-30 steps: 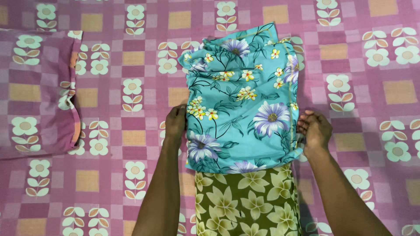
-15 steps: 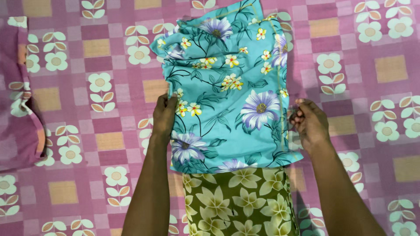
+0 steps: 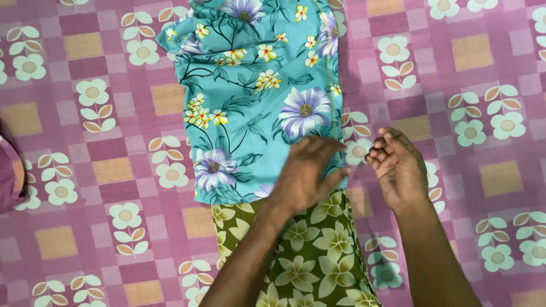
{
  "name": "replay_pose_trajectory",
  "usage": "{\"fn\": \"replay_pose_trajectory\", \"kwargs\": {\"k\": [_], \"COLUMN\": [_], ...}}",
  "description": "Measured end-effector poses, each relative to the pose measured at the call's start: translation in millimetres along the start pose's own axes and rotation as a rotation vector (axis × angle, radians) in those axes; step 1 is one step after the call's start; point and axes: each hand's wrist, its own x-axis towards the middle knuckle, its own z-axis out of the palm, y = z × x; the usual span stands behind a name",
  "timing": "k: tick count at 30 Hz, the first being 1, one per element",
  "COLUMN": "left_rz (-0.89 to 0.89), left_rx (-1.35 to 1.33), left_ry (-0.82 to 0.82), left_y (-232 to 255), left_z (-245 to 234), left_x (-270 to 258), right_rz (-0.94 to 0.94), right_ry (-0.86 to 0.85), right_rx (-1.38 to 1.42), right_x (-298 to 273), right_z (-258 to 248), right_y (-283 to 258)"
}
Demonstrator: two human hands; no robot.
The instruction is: The person stuffs a green pillow into a blue floral pillowcase, adjusting the fabric and smoothing the surface by hand.
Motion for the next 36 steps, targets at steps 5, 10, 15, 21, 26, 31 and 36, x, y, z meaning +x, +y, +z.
{"fn": "replay_pose_trajectory", "kwargs": {"k": [5, 10, 15, 21, 26, 31, 36], "left_rz": [-0.122, -0.220, -0.159, -0.471, -0.287, -0.319, -0.521], "left_rx": [0.176, 0.132, -0.460, -0.810, -0.659, -0.880, -1.232], "left_ry": [-0.277, -0.252, -0.107, -0.141, -0.151, -0.248, 0.077], "left_y": [12, -1, -22, -35, -26, -15, -30], "left_z": [54, 66, 59, 51, 43, 32, 32], "left_x": [1, -8, -12, -15, -9, -8, -4], "right_rz": [0.016, 0.112, 0.082, 0.084, 0.115, 0.267, 0.308], "right_ry": [-0.079, -0.080, 0.032, 0.219, 0.128, -0.003, 0.004], "right_rx": [0.102, 0.257, 0.164, -0.160, -0.230, -0.375, -0.601], "right_x": [-9, -10, 3, 4, 6, 13, 32], "right_z": [-6, -19, -42, -46, -45, -22, 2], "right_y": [8, 17, 8, 20, 34, 41, 37]}}
